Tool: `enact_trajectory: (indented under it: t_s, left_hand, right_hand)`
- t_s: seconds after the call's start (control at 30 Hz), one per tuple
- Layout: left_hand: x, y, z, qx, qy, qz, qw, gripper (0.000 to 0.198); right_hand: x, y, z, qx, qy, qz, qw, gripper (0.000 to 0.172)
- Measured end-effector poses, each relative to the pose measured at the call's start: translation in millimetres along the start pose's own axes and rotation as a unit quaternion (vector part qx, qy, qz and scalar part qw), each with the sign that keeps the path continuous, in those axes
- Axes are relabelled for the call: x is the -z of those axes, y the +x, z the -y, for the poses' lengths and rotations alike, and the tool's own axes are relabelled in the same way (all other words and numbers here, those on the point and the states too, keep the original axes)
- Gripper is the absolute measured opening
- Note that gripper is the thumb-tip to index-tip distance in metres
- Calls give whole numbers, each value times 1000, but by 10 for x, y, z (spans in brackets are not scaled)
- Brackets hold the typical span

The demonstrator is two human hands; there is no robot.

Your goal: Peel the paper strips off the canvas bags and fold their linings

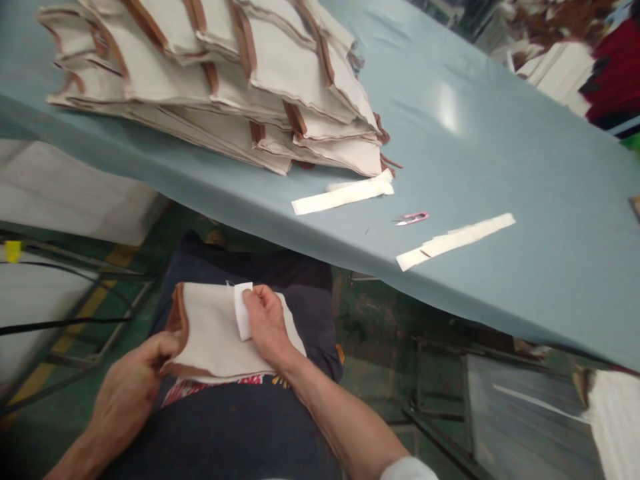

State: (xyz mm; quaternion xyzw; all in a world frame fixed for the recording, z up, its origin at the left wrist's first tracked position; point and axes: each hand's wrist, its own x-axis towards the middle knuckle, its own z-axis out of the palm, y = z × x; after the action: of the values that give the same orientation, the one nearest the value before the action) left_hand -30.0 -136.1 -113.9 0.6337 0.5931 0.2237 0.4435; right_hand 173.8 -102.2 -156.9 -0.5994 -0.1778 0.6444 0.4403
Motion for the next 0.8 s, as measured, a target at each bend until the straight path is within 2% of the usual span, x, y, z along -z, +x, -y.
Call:
enact_trajectory:
  t_s: [0.1, 0.17, 0.33, 0.47, 0.63, 0.67, 0.8]
  left_hand:
    - [48, -126, -58, -5, -49, -7, 999, 37]
    - [63, -179, -88, 11, -50, -1, 999, 40]
    - [46, -115, -104, 54, -46, 6, 997, 44]
    - [48, 102, -196, 18, -80, 18, 997, 42]
    - [136, 379, -526, -37, -119, 47, 991, 38]
    - [157, 417, -593, -45, -125, 53, 990, 38]
    - [235, 504, -758, -30, -140, 66, 987, 36]
  right_hand:
    - [21, 17, -48, -18, 3, 6, 1000, 50]
    - [20, 17, -45, -21, 3, 6, 1000, 51]
    - [6, -35, 104, 1, -10, 10, 1000, 52]
    - [60, -187, 473, 26, -29, 36, 999, 54]
    - [192, -629, 1142, 97, -66, 91, 989, 54]
    - [203, -725, 1244, 91, -83, 114, 986, 52]
    - [160, -927, 1408, 71, -177, 158, 969, 40]
